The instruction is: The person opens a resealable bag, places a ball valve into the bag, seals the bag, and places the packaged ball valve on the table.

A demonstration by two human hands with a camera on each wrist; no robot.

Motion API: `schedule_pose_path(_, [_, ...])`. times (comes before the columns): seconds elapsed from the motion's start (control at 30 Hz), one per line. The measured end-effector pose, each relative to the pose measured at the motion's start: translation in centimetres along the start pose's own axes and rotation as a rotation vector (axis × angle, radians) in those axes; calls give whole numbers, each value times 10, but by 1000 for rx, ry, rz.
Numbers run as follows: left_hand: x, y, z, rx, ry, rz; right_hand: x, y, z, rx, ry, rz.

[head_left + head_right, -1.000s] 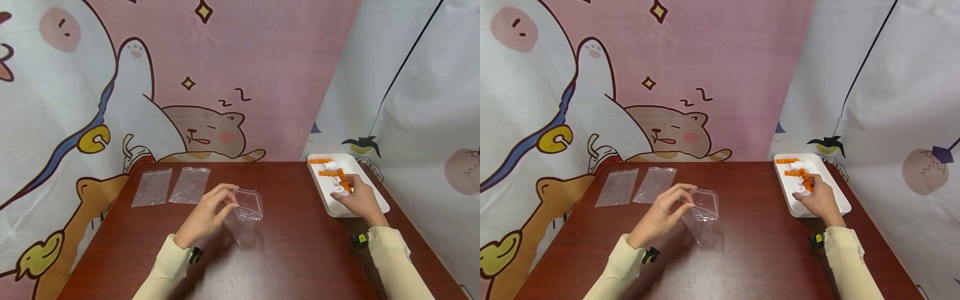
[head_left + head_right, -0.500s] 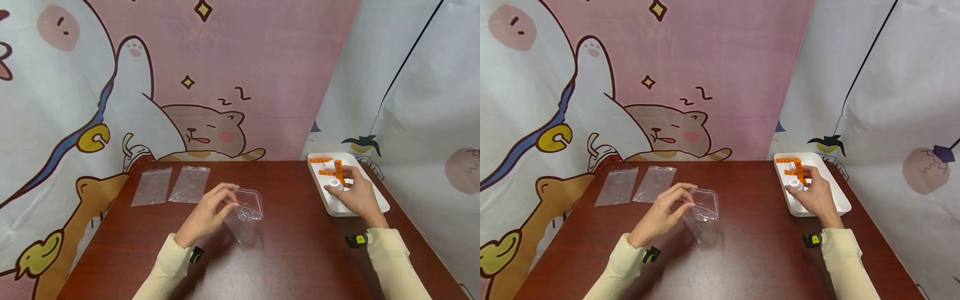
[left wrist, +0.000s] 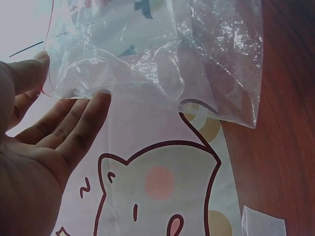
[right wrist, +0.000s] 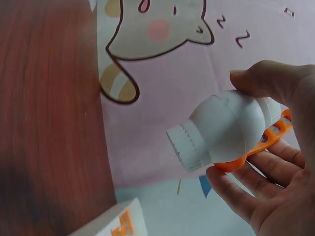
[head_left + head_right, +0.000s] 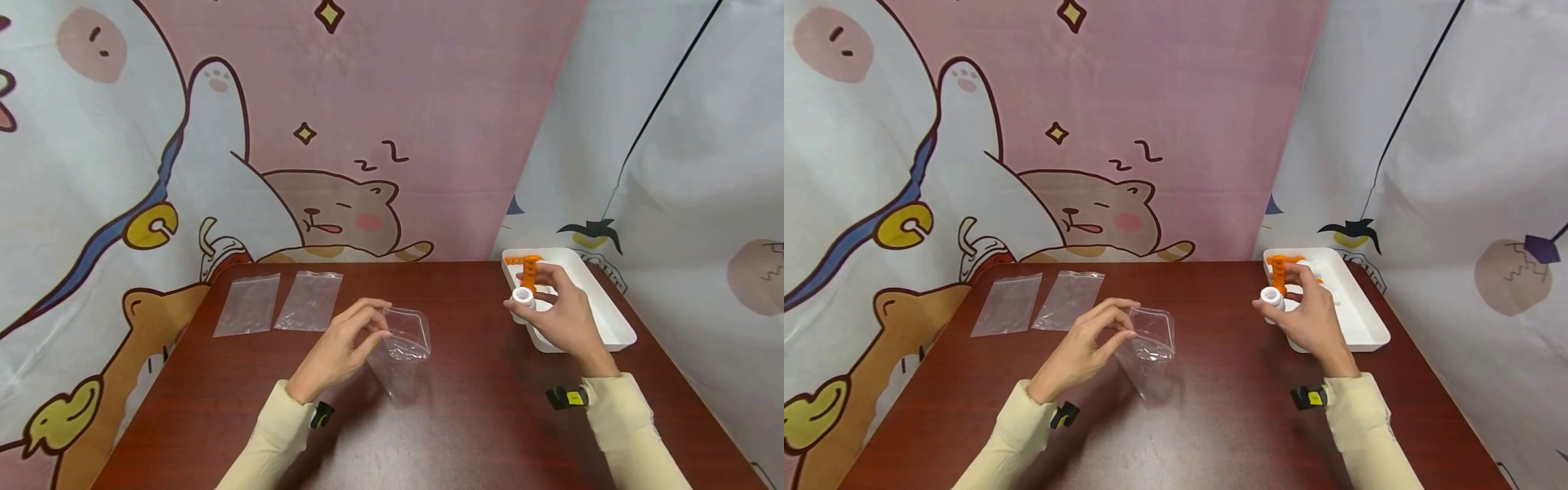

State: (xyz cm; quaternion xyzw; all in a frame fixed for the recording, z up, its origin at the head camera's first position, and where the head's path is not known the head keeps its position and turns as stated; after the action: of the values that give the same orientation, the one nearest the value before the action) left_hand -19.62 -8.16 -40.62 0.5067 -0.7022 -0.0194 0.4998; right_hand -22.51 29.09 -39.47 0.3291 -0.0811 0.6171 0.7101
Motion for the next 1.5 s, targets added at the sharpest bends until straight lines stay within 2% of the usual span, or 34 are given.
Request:
schedule_pose_path(0.13, [-1,1,0,5,2,6,-7,-3,11,-6,42,27])
schedule_pose_path(0.37, [-2,1,-1,1,6,6,-20,-9,30,45,151,52])
schedule_pose_path(0.67, [-3,1,-3,-17,6,0,-35,-16,57,68,297,93])
schedule_pose_path(0.9, [-4,2,-4,-24,6,3,-42,-19,72,42,428,130])
schedule_pose_path(1.17, [-5,2,-4,-20,3,11,-54,-23,87,53,537,172])
schedule_pose_path(1.5, [-8,4,-7,-36,2,9,-65,-27,105,138,609,227])
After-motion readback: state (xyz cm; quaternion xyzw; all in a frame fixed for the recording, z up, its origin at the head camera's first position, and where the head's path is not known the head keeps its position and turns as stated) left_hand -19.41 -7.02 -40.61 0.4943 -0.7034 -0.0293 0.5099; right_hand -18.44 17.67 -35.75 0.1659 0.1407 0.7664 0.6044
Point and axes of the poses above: each hand's wrist, its own y-axis towards the middle knuckle, its own x-axis out of the back of the hand, z = x × y, the point moved 3 cm from there along y, towards the middle knuckle, and after that the axes turned 9 degrees about y, right-handed, at the moved point
